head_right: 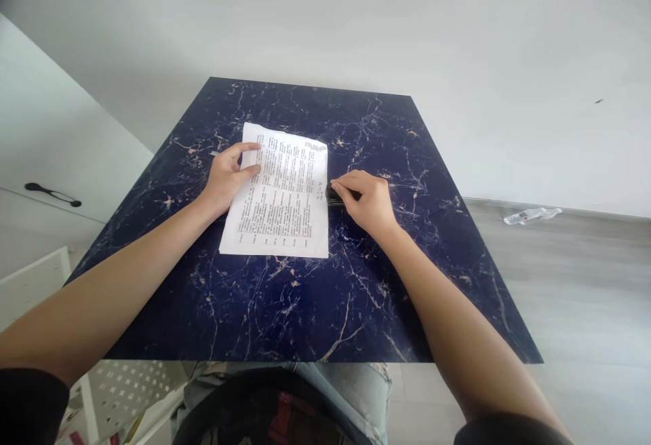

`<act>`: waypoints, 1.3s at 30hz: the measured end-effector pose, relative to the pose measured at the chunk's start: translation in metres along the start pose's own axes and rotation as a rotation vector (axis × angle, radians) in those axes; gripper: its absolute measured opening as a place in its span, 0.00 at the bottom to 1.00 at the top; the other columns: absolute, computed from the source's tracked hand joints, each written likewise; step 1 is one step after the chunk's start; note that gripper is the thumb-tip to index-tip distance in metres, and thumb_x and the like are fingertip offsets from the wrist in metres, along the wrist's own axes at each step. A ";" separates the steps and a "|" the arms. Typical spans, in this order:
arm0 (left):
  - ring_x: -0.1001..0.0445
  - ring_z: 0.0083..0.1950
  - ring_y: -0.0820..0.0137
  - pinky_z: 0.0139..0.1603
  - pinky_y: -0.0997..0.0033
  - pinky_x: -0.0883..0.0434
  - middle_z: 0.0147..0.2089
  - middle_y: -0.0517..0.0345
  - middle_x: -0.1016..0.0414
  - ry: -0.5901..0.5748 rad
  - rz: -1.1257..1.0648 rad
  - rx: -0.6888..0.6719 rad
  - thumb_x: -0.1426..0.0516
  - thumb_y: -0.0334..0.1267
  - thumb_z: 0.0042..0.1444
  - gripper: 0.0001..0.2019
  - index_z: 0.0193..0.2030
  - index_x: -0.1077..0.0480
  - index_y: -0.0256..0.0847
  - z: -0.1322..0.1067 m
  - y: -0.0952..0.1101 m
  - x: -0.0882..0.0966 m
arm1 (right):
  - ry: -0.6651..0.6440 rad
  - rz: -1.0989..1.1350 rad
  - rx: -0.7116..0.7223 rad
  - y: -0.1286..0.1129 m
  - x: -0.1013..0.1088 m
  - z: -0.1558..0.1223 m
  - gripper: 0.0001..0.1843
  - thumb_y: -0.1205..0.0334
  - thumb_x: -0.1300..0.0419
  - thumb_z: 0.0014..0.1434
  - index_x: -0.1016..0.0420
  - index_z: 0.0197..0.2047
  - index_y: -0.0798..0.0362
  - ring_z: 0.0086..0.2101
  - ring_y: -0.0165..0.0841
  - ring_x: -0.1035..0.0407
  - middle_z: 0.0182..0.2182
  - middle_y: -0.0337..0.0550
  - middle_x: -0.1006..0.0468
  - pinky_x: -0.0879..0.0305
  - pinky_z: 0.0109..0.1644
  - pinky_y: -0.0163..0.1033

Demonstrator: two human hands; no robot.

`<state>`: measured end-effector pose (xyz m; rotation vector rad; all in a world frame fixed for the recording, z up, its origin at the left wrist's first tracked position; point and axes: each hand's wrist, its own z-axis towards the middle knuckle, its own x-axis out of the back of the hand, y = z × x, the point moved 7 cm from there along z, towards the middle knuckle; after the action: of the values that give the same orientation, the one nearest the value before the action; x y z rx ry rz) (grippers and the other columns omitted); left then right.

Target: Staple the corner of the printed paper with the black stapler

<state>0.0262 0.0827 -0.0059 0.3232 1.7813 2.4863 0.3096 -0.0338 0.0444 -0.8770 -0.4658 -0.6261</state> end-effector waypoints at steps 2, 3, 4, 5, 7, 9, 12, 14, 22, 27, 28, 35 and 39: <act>0.19 0.50 0.58 0.54 0.52 0.19 0.55 0.52 0.21 0.005 0.007 -0.016 0.36 0.29 0.55 0.21 0.56 0.24 0.44 0.000 0.002 0.000 | 0.002 0.003 0.001 0.000 0.000 0.000 0.10 0.60 0.39 0.68 0.13 0.41 0.43 0.41 0.42 0.20 0.40 0.43 0.14 0.22 0.48 0.53; 0.19 0.52 0.58 0.56 0.52 0.20 0.57 0.52 0.22 0.007 0.011 -0.029 0.35 0.29 0.55 0.20 0.55 0.23 0.43 0.000 0.003 0.000 | 0.001 0.004 -0.003 0.000 0.001 0.000 0.11 0.59 0.39 0.68 0.13 0.41 0.44 0.41 0.42 0.20 0.40 0.43 0.14 0.22 0.48 0.53; 0.20 0.54 0.57 0.57 0.53 0.20 0.59 0.52 0.22 0.008 0.013 -0.042 0.35 0.29 0.55 0.20 0.55 0.23 0.43 0.000 0.004 0.000 | 0.004 0.003 -0.012 0.000 0.001 0.000 0.11 0.59 0.39 0.68 0.13 0.41 0.44 0.41 0.42 0.20 0.39 0.43 0.14 0.23 0.48 0.52; 0.20 0.55 0.57 0.58 0.53 0.21 0.60 0.53 0.23 0.007 0.014 -0.050 0.35 0.29 0.55 0.20 0.55 0.23 0.43 0.000 0.004 0.000 | 0.006 0.001 -0.023 0.000 0.002 0.000 0.11 0.59 0.39 0.68 0.13 0.41 0.44 0.41 0.42 0.20 0.39 0.43 0.14 0.23 0.48 0.52; 0.21 0.56 0.57 0.59 0.53 0.21 0.60 0.53 0.23 0.006 0.016 -0.056 0.35 0.29 0.55 0.20 0.55 0.23 0.44 0.000 0.004 0.000 | 0.017 -0.009 -0.050 0.002 0.004 0.000 0.11 0.58 0.39 0.69 0.14 0.41 0.45 0.41 0.42 0.20 0.39 0.43 0.14 0.23 0.47 0.51; 0.21 0.56 0.57 0.58 0.53 0.21 0.59 0.53 0.22 0.010 0.020 -0.058 0.35 0.29 0.54 0.20 0.55 0.23 0.44 0.001 0.003 0.000 | 0.032 -0.023 -0.072 0.003 0.005 -0.001 0.11 0.58 0.39 0.69 0.14 0.41 0.46 0.41 0.42 0.20 0.39 0.44 0.14 0.23 0.48 0.51; 0.20 0.54 0.58 0.56 0.54 0.20 0.57 0.53 0.21 0.011 0.022 -0.053 0.35 0.29 0.54 0.20 0.54 0.23 0.43 0.002 0.002 0.000 | 0.045 -0.028 -0.082 0.004 0.007 -0.001 0.11 0.57 0.40 0.69 0.15 0.41 0.46 0.41 0.42 0.20 0.39 0.44 0.15 0.24 0.48 0.51; 0.19 0.51 0.59 0.53 0.54 0.19 0.56 0.53 0.21 0.006 0.020 -0.037 0.35 0.29 0.54 0.21 0.55 0.23 0.43 0.002 0.001 0.000 | 0.046 -0.023 -0.080 0.004 0.007 -0.001 0.11 0.57 0.40 0.69 0.15 0.40 0.46 0.41 0.41 0.20 0.39 0.44 0.15 0.24 0.48 0.50; 0.19 0.50 0.59 0.51 0.56 0.18 0.55 0.53 0.20 0.008 0.013 -0.011 0.35 0.30 0.55 0.20 0.56 0.24 0.44 0.000 0.000 0.000 | 0.012 0.008 -0.029 0.000 0.003 0.001 0.11 0.58 0.39 0.69 0.14 0.40 0.45 0.40 0.42 0.20 0.38 0.44 0.15 0.22 0.47 0.53; 0.19 0.51 0.59 0.53 0.54 0.19 0.54 0.53 0.20 0.003 0.014 -0.011 0.36 0.30 0.55 0.20 0.56 0.25 0.44 0.000 0.002 -0.001 | 0.010 0.014 0.010 -0.003 0.002 0.001 0.11 0.59 0.39 0.69 0.14 0.40 0.45 0.40 0.41 0.21 0.39 0.44 0.15 0.22 0.48 0.53; 0.19 0.51 0.59 0.53 0.54 0.19 0.53 0.53 0.20 0.002 0.013 -0.005 0.36 0.30 0.55 0.20 0.56 0.25 0.43 0.000 0.002 -0.001 | 0.006 0.010 0.013 -0.003 0.002 0.001 0.11 0.60 0.39 0.68 0.14 0.39 0.45 0.40 0.41 0.21 0.38 0.43 0.15 0.22 0.48 0.53; 0.19 0.52 0.59 0.56 0.54 0.20 0.56 0.54 0.21 0.014 0.030 -0.025 0.36 0.30 0.54 0.20 0.55 0.24 0.43 0.001 0.003 -0.001 | -0.035 -0.021 -0.023 0.003 -0.002 0.000 0.11 0.60 0.40 0.69 0.15 0.39 0.46 0.42 0.41 0.21 0.40 0.43 0.15 0.23 0.50 0.51; 0.20 0.54 0.59 0.57 0.55 0.21 0.58 0.53 0.21 0.016 0.035 -0.034 0.35 0.29 0.54 0.20 0.55 0.24 0.43 0.001 0.004 -0.001 | -0.033 -0.001 0.004 0.001 -0.002 0.000 0.12 0.61 0.40 0.68 0.14 0.40 0.45 0.42 0.41 0.21 0.40 0.43 0.15 0.23 0.49 0.52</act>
<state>0.0274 0.0824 -0.0017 0.3360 1.7527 2.5465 0.3092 -0.0321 0.0426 -0.8847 -0.4971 -0.6119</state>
